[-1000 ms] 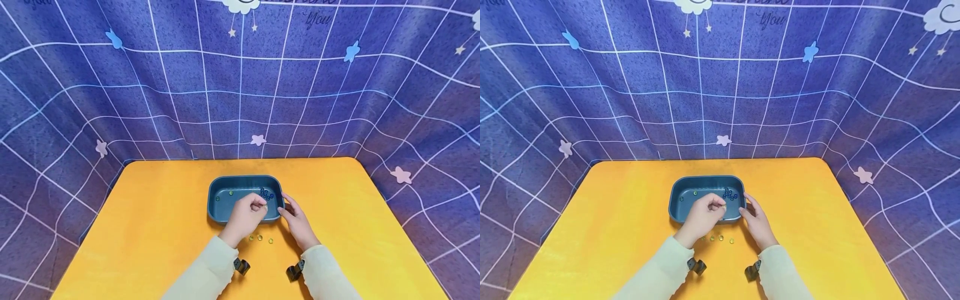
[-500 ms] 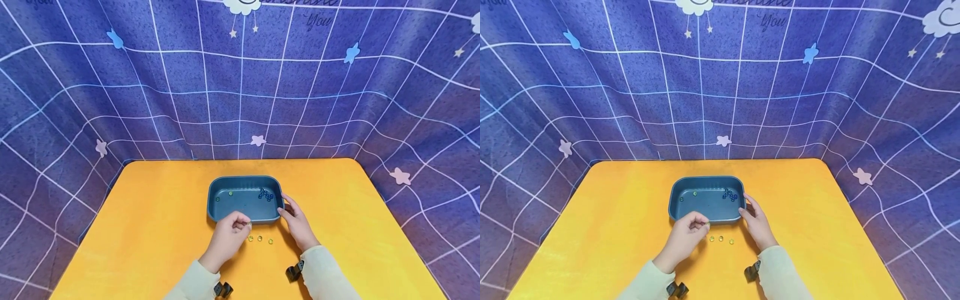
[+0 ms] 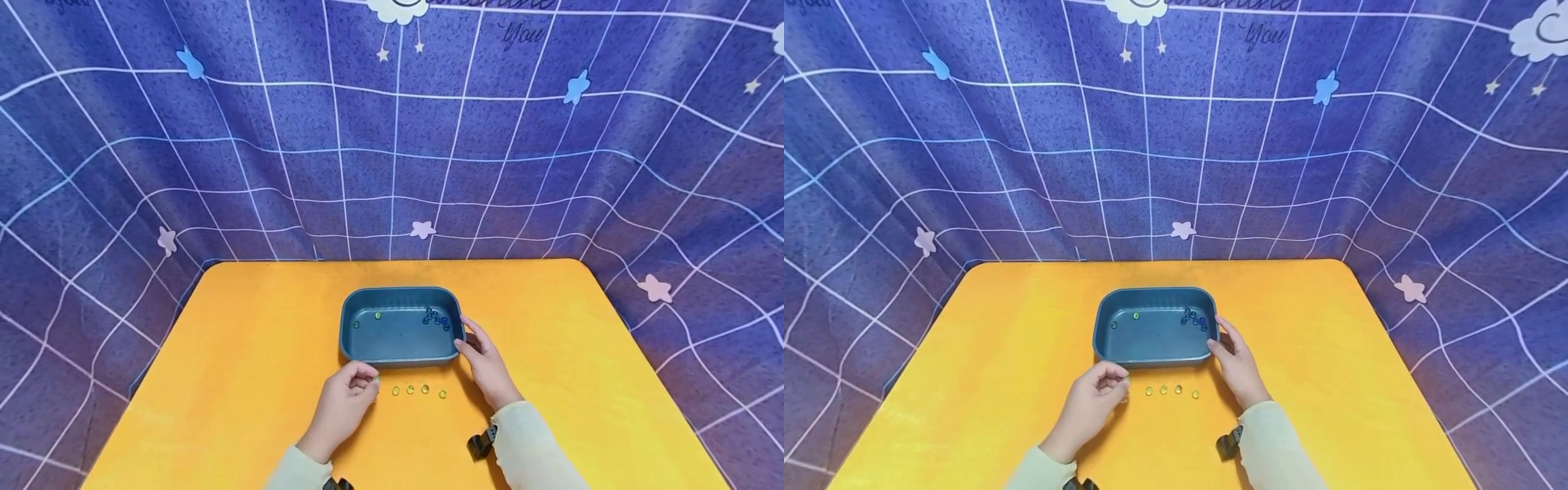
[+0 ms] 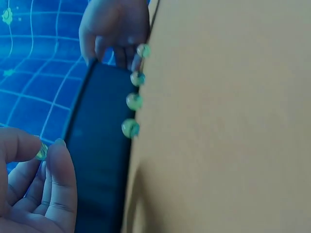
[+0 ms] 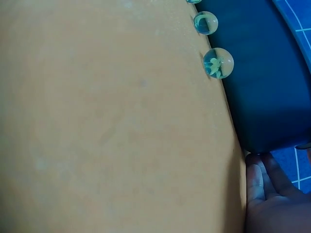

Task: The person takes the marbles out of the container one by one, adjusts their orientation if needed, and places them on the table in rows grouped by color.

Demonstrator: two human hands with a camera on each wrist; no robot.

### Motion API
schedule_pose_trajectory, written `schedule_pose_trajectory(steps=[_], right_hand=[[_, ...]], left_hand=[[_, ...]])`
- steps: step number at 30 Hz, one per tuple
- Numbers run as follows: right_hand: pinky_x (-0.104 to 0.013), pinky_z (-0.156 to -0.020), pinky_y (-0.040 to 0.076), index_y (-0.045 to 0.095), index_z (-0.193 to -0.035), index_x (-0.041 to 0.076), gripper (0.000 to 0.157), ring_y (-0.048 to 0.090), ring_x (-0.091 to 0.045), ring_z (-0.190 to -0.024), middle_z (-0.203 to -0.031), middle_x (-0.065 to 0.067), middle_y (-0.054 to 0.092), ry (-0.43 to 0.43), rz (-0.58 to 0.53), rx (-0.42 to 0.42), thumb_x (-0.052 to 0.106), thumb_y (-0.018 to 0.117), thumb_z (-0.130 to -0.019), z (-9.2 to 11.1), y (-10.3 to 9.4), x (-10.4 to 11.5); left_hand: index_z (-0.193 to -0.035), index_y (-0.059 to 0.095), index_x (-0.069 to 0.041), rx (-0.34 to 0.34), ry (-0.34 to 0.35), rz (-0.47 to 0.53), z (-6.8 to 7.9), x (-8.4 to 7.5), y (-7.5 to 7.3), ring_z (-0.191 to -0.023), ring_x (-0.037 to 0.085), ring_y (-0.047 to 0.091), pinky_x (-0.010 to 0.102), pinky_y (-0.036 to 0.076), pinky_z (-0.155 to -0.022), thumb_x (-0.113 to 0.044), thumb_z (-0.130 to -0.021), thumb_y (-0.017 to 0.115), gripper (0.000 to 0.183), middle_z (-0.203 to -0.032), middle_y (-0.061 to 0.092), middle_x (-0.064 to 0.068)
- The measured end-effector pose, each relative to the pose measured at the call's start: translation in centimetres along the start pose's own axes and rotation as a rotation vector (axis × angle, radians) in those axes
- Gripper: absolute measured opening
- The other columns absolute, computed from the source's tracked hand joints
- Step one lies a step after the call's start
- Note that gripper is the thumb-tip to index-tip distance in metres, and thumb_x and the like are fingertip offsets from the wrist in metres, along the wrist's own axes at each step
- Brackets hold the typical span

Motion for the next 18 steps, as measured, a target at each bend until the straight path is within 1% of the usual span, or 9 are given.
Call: schedule_pose_trajectory(steps=[3,5,8,11,14,18], right_hand=[[-0.056,-0.117,0.030,0.041,-0.158,0.028,0.054,0.043,-0.035,-0.138,-0.150,-0.016,0.047,-0.002,-0.007,0.010,0.027,0.060,-0.106,0.0,0.1,0.0],[-0.056,-0.118,0.029,0.039,-0.159,0.027,0.056,0.042,-0.036,-0.139,-0.151,-0.017,0.046,-0.002,-0.012,0.015,0.027,0.059,-0.107,-0.1,0.1,0.0],[-0.057,-0.117,0.029,0.039,-0.159,0.028,0.056,0.042,-0.035,-0.139,-0.151,-0.017,0.046,0.007,-0.012,0.013,0.028,0.060,-0.106,0.0,0.0,0.0],[-0.057,-0.117,0.030,0.042,-0.157,0.031,0.054,0.042,-0.035,-0.139,-0.151,-0.015,0.047,0.010,-0.014,0.011,0.029,0.061,-0.106,0.0,0.0,-0.1],[-0.057,-0.116,0.031,0.043,-0.156,0.033,0.054,0.042,-0.035,-0.139,-0.150,-0.015,0.047,0.009,-0.011,0.015,0.028,0.061,-0.106,-0.2,0.1,-0.3],[-0.059,-0.116,0.031,0.042,-0.156,0.033,0.054,0.042,-0.037,-0.140,-0.151,-0.016,0.047,0.012,-0.004,0.010,0.027,0.061,-0.105,-0.2,0.2,-0.3]], left_hand=[[-0.102,0.070,-0.005,-0.029,-0.031,-0.005,-0.1,0.9,-0.6,-0.079,0.019,0.063,0.026,0.055,-0.070,-0.003,-0.093,0.074,0.010,-0.086,0.067,0.002],[-0.101,0.070,-0.006,-0.035,-0.057,-0.010,-0.3,1.7,-0.7,-0.078,0.020,0.063,0.027,0.054,-0.069,-0.004,-0.093,0.074,0.010,-0.086,0.067,0.002],[-0.101,0.072,-0.009,-0.019,-0.093,-0.042,-0.5,3.0,-0.6,-0.077,0.018,0.063,0.027,0.054,-0.068,-0.007,-0.093,0.075,0.009,-0.085,0.066,0.001],[-0.100,0.073,-0.011,0.003,-0.104,-0.081,-0.6,4.0,-0.4,-0.077,0.017,0.063,0.027,0.053,-0.068,-0.010,-0.092,0.076,0.008,-0.085,0.066,-0.001],[-0.100,0.072,-0.010,0.007,-0.096,-0.106,-0.5,4.3,-0.4,-0.077,0.017,0.062,0.027,0.053,-0.067,-0.010,-0.092,0.075,0.008,-0.085,0.066,-0.001],[-0.100,0.071,-0.011,0.006,-0.092,-0.146,-0.5,4.3,-0.3,-0.075,0.015,0.061,0.026,0.053,-0.067,-0.009,-0.093,0.075,0.009,-0.084,0.065,-0.002]])
Point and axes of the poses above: each hand's wrist, its own z-axis away from the middle knuckle, its own y-axis out of the palm, x = y × z, the point moved 8 cm from there along -z, towards the middle knuckle
